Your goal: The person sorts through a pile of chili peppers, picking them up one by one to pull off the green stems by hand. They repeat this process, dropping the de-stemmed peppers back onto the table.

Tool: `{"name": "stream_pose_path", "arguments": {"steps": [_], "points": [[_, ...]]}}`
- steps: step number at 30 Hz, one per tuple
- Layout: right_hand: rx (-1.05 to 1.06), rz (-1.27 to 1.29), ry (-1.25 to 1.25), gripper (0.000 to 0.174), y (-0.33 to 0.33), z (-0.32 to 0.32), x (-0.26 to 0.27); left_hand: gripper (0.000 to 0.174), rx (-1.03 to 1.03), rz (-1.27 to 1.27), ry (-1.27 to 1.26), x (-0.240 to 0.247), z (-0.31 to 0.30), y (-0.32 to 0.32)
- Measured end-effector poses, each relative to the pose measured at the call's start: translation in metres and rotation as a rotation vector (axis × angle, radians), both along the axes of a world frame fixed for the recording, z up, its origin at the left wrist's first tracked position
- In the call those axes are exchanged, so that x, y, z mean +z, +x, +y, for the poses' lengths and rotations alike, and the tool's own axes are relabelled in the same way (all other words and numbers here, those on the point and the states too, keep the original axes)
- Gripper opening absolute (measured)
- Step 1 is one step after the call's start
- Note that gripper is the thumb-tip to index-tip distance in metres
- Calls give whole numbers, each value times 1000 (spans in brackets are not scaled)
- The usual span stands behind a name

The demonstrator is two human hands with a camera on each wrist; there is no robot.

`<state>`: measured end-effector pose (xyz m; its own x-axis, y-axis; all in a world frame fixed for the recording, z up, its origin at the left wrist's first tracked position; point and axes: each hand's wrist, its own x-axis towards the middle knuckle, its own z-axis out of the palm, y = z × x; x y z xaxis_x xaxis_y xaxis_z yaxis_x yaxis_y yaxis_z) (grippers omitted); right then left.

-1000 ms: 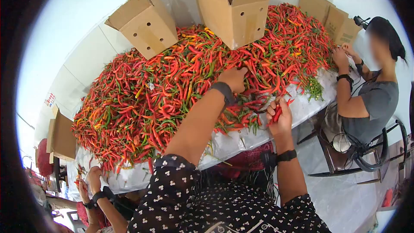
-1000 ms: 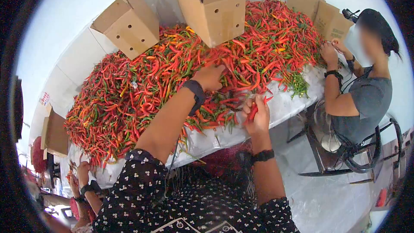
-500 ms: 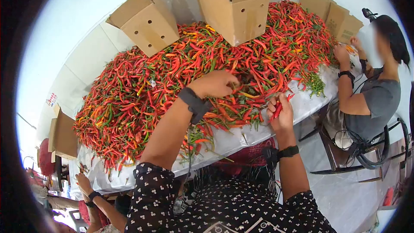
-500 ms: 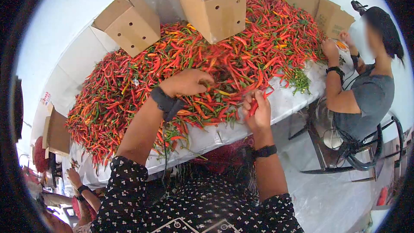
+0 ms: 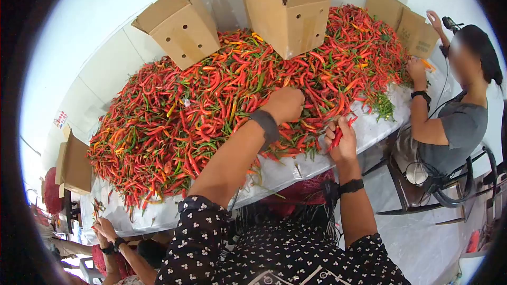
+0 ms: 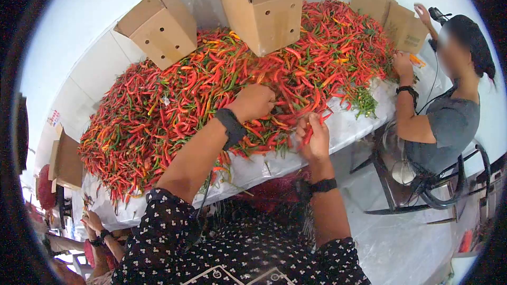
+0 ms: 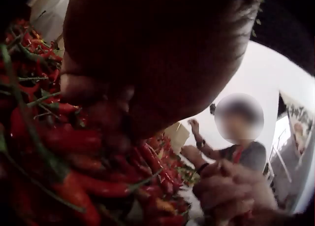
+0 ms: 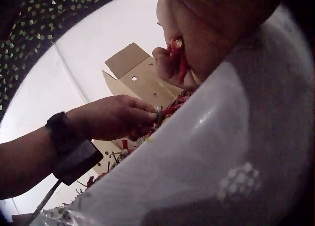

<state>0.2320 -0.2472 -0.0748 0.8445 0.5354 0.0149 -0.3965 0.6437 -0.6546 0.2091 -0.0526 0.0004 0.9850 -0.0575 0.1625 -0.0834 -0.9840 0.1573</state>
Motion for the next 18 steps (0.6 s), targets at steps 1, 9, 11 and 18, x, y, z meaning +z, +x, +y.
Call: {"name": "stream_pose_path", "arguments": {"steps": [1,9,11,18], "points": [[-2,-4,0,17,0,0,1,18,-2,-4,0,-1,3,1],[78,-58,-31,18,-4,-1,4,19,-23,166,-712,26,-2,-36],[66,-46,-24,18,-6,0,7,18,24,262,-800,25,-12,-38],[31,-58,-54,18,-8,1,8,20,-118,132,-617,-1,-35,-31]]}}
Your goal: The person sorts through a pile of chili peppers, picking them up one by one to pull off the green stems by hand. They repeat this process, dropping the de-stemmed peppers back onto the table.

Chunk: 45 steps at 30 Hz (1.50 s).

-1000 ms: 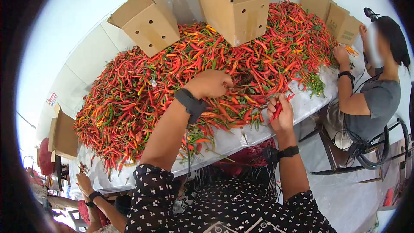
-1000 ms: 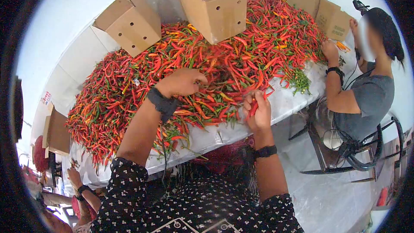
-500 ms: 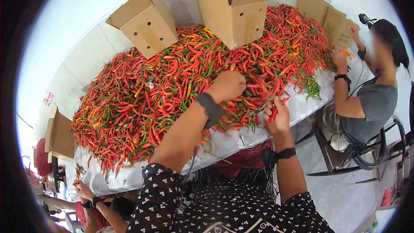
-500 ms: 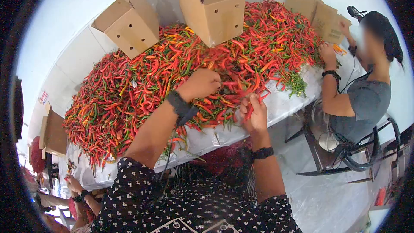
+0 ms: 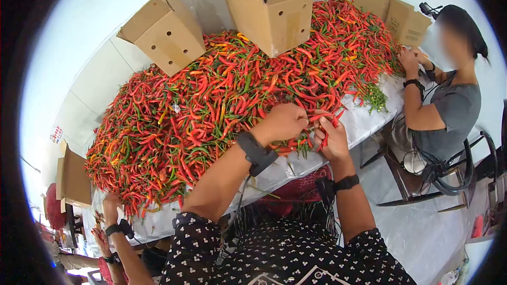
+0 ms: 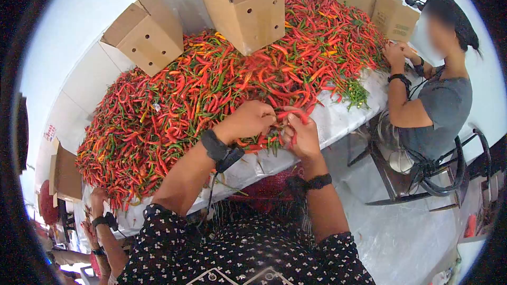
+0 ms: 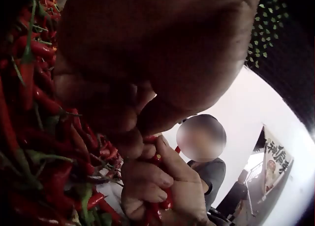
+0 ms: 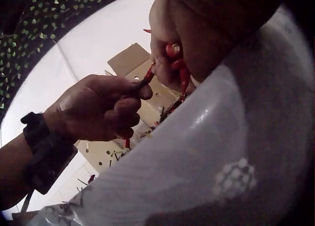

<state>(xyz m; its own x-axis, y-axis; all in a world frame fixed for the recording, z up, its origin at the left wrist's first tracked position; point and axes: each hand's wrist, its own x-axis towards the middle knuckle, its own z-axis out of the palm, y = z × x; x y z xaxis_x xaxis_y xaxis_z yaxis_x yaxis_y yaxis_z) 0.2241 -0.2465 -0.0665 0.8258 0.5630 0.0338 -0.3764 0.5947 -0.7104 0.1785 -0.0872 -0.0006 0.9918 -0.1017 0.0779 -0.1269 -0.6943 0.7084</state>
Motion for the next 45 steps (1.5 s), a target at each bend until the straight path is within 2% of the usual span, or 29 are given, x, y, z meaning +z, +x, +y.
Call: {"name": "stream_pose_path", "arguments": {"steps": [2,4,7,14,19,23,25,26,27,29,30,32,33,34,35,37,38,40,41,43,45], "points": [[-16,12,0,17,1,-1,-3,20,2,-22,40,-4,-4,3],[-28,26,4,16,1,0,-4,20,26,-168,199,-8,-6,4],[-49,16,-18,16,2,1,-5,19,32,-125,294,-5,-7,4],[-64,56,-13,15,2,0,-2,20,10,-204,147,-4,-10,-2],[-46,36,-6,17,2,2,-4,21,123,-303,367,-3,-16,-2],[-73,36,-7,18,2,3,-7,21,182,-282,387,-3,-19,-2],[-71,21,-6,18,2,3,-9,20,300,-331,456,4,-22,-3],[-106,29,6,18,2,2,-8,23,213,-390,603,9,-17,-7],[-140,35,19,18,2,2,-8,23,213,-389,603,7,-13,-5],[-152,41,54,16,5,1,-7,21,359,-280,365,0,-4,1],[-162,48,88,15,5,1,-9,21,359,-276,370,5,-10,-2],[-191,90,64,15,8,2,-12,16,112,-282,-152,27,-38,-14],[-223,128,37,16,10,4,-15,20,-62,-251,-198,32,-50,-19],[-211,-62,81,15,11,6,-22,27,-231,-398,-65,25,-57,-13],[-207,-62,77,15,12,5,-29,27,-227,-398,-67,17,-64,-10],[-251,-280,156,15,4,4,-20,24,-265,-546,-101,11,-73,-12],[-251,-281,155,15,4,5,-15,23,-250,-431,16,10,-67,-7],[-216,223,98,16,1,5,2,23,-207,-435,106,5,-45,6],[-221,225,100,16,5,1,-5,23,-164,-436,196,2,-32,13],[-7,56,248,18,14,-5,-18,25,-16,-304,383,4,-5,24],[-80,111,199,18,13,-3,-17,26,18,-298,427,-3,18,38]]}}
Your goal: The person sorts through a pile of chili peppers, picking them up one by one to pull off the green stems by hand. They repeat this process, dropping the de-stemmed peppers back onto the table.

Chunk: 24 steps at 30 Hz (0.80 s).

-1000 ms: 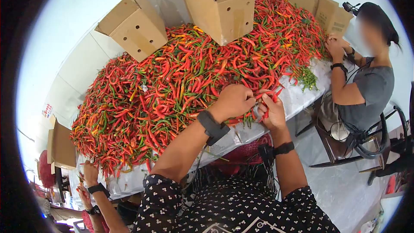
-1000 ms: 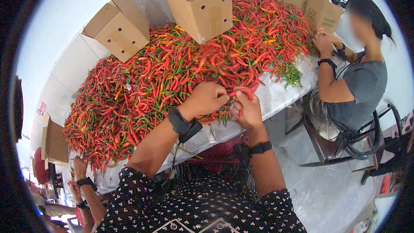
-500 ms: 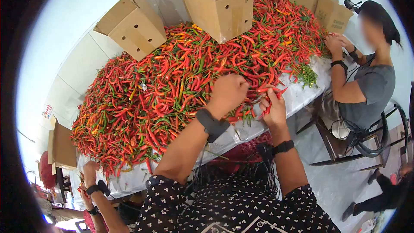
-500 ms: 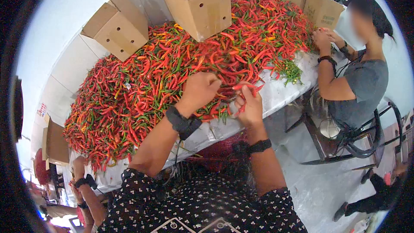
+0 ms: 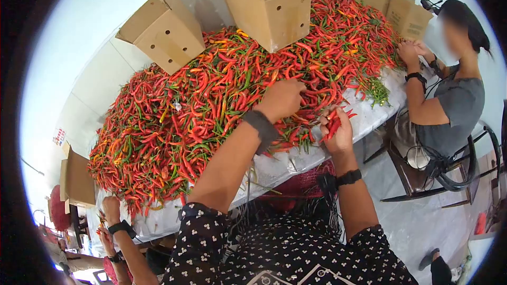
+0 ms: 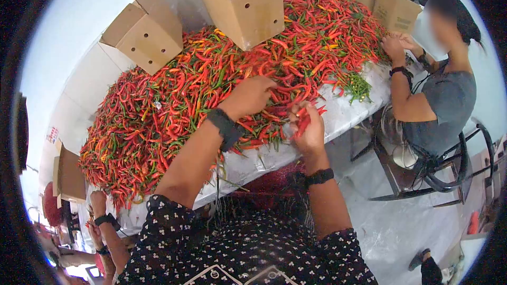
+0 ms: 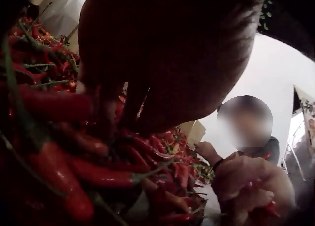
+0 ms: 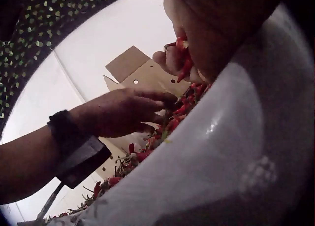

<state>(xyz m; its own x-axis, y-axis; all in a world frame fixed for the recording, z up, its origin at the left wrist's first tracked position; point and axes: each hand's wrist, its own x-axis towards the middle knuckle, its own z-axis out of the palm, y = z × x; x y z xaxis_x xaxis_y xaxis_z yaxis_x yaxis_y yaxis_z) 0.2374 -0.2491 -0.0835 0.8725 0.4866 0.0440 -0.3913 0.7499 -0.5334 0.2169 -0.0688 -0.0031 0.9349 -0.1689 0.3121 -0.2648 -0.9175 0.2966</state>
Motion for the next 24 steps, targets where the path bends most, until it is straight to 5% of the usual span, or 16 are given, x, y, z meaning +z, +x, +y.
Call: {"name": "stream_pose_path", "arguments": {"steps": [8,11,19,24], "points": [[-41,-44,-72,19,-1,1,2,29,69,-10,55,-32,12,12],[-52,-16,-119,20,-2,1,4,23,118,164,87,-25,12,10],[-20,-35,-152,15,-7,1,12,23,75,167,-284,-3,12,-16],[-27,-52,-205,19,-10,2,15,21,-2,83,-222,-1,-3,-27]]}}
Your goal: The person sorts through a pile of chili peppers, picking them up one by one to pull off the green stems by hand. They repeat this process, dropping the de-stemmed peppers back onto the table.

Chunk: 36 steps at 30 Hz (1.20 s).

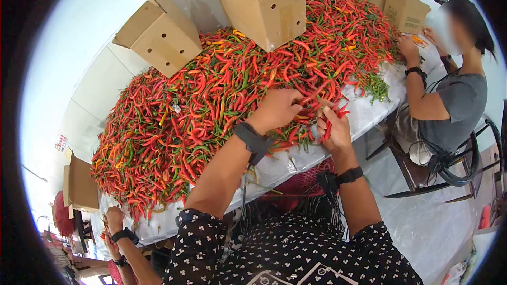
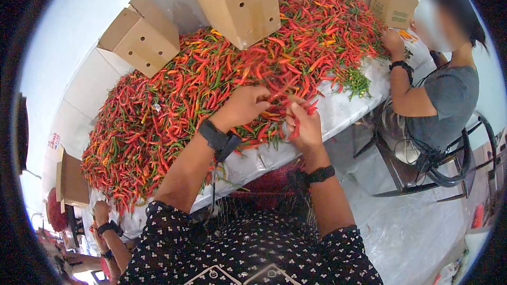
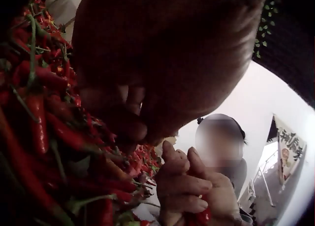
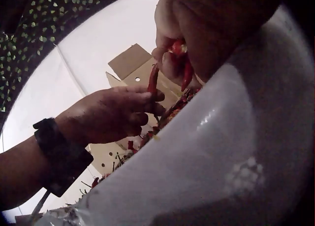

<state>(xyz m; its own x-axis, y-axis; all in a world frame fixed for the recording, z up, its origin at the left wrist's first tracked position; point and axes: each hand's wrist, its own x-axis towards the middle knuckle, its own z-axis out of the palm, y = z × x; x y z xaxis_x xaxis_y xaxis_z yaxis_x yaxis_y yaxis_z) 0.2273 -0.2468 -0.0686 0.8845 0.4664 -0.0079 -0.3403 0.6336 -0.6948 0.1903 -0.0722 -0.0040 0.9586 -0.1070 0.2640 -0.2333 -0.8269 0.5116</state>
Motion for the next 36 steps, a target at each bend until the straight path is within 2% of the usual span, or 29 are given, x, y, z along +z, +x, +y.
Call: {"name": "stream_pose_path", "arguments": {"steps": [5,7,8,10,12,14,18,20,25,32,34,36], "points": [[16,-33,35,21,0,0,-2,19,-153,66,-13,0,-12,-1],[10,-20,15,24,0,-1,-1,20,-39,-95,16,-1,-13,1],[5,-5,-5,28,-1,-1,-1,20,-40,-95,15,0,-11,1],[10,2,34,28,2,-2,-3,21,108,-145,-47,9,-4,1],[17,6,76,28,4,-2,-7,20,179,-91,-29,10,4,3],[-13,8,83,28,6,-1,-10,19,278,-150,53,1,13,9],[-31,21,87,26,6,0,-7,19,206,-244,173,-6,4,17],[-34,31,78,24,5,-1,-6,19,29,-239,173,-12,-5,28],[-29,67,74,23,5,-1,-5,21,55,-13,321,-20,-30,40],[-5,66,90,19,4,-1,-4,16,-12,-96,335,-35,-4,46],[3,48,84,19,3,0,-4,18,25,-173,74,-20,-4,34],[9,30,77,19,2,0,-4,15,70,-241,43,-4,-3,22]]}}
